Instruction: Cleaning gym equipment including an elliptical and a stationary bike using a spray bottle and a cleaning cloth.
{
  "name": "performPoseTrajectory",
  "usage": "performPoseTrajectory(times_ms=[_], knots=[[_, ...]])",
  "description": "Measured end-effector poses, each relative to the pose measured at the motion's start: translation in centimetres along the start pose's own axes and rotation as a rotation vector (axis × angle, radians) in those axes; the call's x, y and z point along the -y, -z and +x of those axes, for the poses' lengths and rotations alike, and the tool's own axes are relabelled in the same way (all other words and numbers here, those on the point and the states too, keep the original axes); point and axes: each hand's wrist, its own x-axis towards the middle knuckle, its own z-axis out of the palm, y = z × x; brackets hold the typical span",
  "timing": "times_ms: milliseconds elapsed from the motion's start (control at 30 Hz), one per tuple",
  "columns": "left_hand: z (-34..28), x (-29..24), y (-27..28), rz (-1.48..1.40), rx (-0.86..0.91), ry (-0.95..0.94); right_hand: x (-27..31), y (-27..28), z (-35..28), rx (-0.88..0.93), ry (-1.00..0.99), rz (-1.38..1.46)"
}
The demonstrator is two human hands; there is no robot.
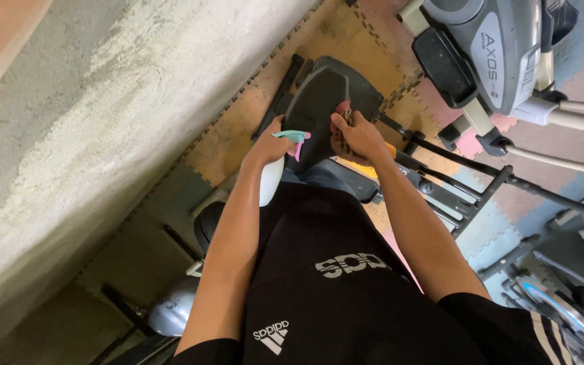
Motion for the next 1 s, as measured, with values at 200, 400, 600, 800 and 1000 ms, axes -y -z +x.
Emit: performPoseTrajectory(times_ms=[200, 400, 600, 800, 1000], knots=[[2.7, 4.3, -0.3, 0.082, 0.109, 0.02, -0.3, 0.0, -0.6, -0.018, -0.016, 0.016], [5.4, 5.8, 0.9, 0.201, 0.542, 0.056, -1.7, -1.0, -0.7, -0.041, -0.061, 0.114], [-0.3, -2.9, 1.3, 0.55, 0.221, -0.268, -5.6, -3.6, -2.8, -0.153, 0.048, 0.087], [-1.0, -4.3, 0.2, 0.708, 0.121, -0.725, -5.2, -4.4, -9.6, -0.558, 0.048, 0.226], [-3.8, -8.8, -2.9, 0.658, 0.406, -0.725, -6.2, -5.3, -16.9, -0.602, -0.36, 0.529]])
